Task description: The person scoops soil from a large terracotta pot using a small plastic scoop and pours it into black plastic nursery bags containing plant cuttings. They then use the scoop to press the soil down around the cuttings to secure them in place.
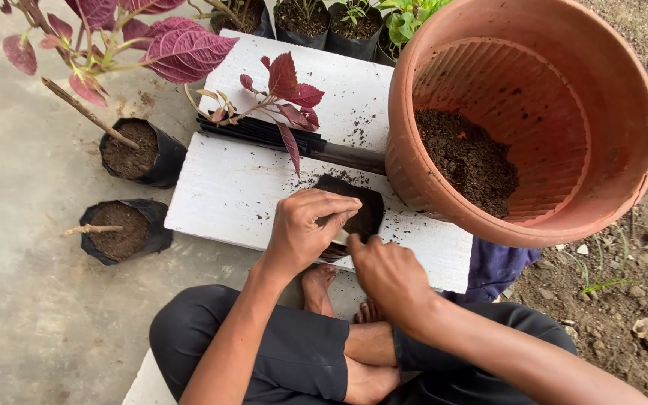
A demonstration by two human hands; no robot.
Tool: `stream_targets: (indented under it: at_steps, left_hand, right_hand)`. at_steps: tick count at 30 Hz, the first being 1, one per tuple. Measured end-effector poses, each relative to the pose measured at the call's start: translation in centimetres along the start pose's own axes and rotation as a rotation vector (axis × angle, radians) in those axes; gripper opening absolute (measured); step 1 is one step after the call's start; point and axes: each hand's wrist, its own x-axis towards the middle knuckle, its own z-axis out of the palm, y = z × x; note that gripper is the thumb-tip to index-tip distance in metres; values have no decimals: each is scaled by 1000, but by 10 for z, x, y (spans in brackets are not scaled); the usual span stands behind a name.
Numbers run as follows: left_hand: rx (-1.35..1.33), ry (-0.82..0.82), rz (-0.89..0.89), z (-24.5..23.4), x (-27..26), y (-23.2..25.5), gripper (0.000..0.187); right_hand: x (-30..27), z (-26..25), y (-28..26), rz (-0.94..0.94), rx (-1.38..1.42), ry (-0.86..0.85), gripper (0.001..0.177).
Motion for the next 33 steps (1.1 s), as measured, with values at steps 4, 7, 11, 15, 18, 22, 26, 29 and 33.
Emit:
stream_targets:
  at_steps: [4, 7, 11, 15, 18, 22, 26, 29, 33]
  left_hand:
    - [-7, -15, -22, 0, 0, 1, 12]
    - [-9, -5, -27, -3, -1, 1, 11]
    - [-19, -7, -25, -4, 0, 3, 11]
    - [-25, 11, -29, -1, -1, -1, 11]
    - [-15, 17, -25, 1, -1, -1, 11]
    - [-21, 24, -20, 0, -3, 0, 11]
    - [-11, -3, -12, -2, 0, 2, 14]
    - [-4, -3, -20, -4, 0, 1, 14]
    - [-11, 5, -10, -3, 0, 0, 14]
  right_hand:
    - [-6, -20, -1, 8, 9, -47, 33]
    - [-13, -31, 2, -33, -36, -45, 33]
    - [-20, -41, 12, -33, -42, -48, 33]
    - [-19, -34, 21, -37, -62, -58, 35]
    - [-31, -69, 25, 46, -73, -66, 36]
    - [-23, -60, 24, 119, -166, 87, 41]
    - [-3, -46, 22, 38, -76, 210, 52]
    - [5, -43, 27, -7, -16, 174, 55]
    - [0, -36, 34, 17, -48, 200, 59]
